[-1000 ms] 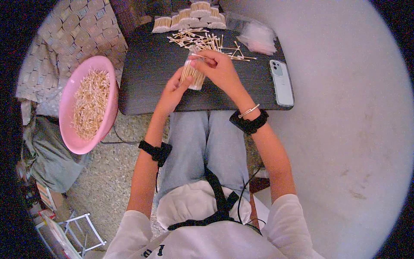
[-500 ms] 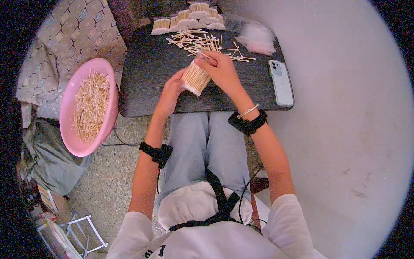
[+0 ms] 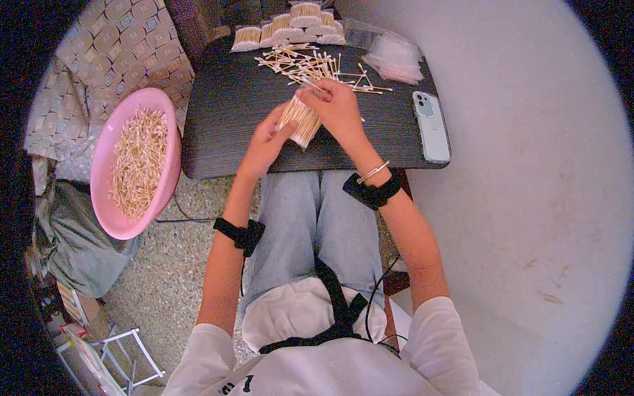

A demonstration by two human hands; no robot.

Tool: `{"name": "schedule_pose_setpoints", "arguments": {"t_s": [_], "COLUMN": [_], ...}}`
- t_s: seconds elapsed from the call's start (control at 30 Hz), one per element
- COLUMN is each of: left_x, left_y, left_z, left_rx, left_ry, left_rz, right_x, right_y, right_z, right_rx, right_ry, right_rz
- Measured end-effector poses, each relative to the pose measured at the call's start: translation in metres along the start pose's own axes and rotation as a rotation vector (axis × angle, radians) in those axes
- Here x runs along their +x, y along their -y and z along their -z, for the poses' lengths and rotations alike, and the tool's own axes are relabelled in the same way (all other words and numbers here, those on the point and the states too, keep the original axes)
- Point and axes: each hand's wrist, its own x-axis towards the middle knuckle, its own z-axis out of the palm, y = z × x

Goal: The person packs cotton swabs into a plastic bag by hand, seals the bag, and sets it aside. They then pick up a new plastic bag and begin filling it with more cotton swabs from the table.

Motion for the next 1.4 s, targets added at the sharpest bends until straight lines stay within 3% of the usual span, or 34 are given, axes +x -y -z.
{"name": "schedule_pose_setpoints", "arguments": {"t_s": [0.17,0.27,0.47,0.57,0.87,1.07,1.17,1.4], "left_x": [0.001,-0.001,-0.003,-0.003,-0.005,-0.004,-0.005,-0.005], "left_y": [0.003,-0.003,-0.006,-0.008,-0.005,-0.002,-0.005,-0.011], "left_z": [0.000,0.004,0.006,0.007,0.013,0.014,0.013,0.011], "left_rx": [0.017,-0.099,-0.138,-0.135,-0.266,-0.233,-0.149,-0.078], "left_ry": [0.003,0.034,0.071,0.089,0.085,0.131,0.153,0.171], "left_rz": [-0.013,0.066,0.127,0.118,0.175,0.149,0.122,0.127], "right_x": [0.002,0.002,0.001,-0.001,-0.012,-0.024,-0.025,-0.035], "right_y": [-0.008,-0.004,0.005,0.006,-0.002,0.002,0.007,0.007], "right_z": [0.008,0.016,0.034,0.035,0.043,0.037,0.041,0.033], "right_rx": [-0.065,0.077,-0.039,-0.014,0.361,0.245,0.037,0.046], "right_ry": [0.035,0.165,0.330,0.304,0.432,0.339,0.360,0.232], "right_rz": [0.063,0.055,-0.081,-0.022,-0.206,-0.229,-0.128,0.028]}}
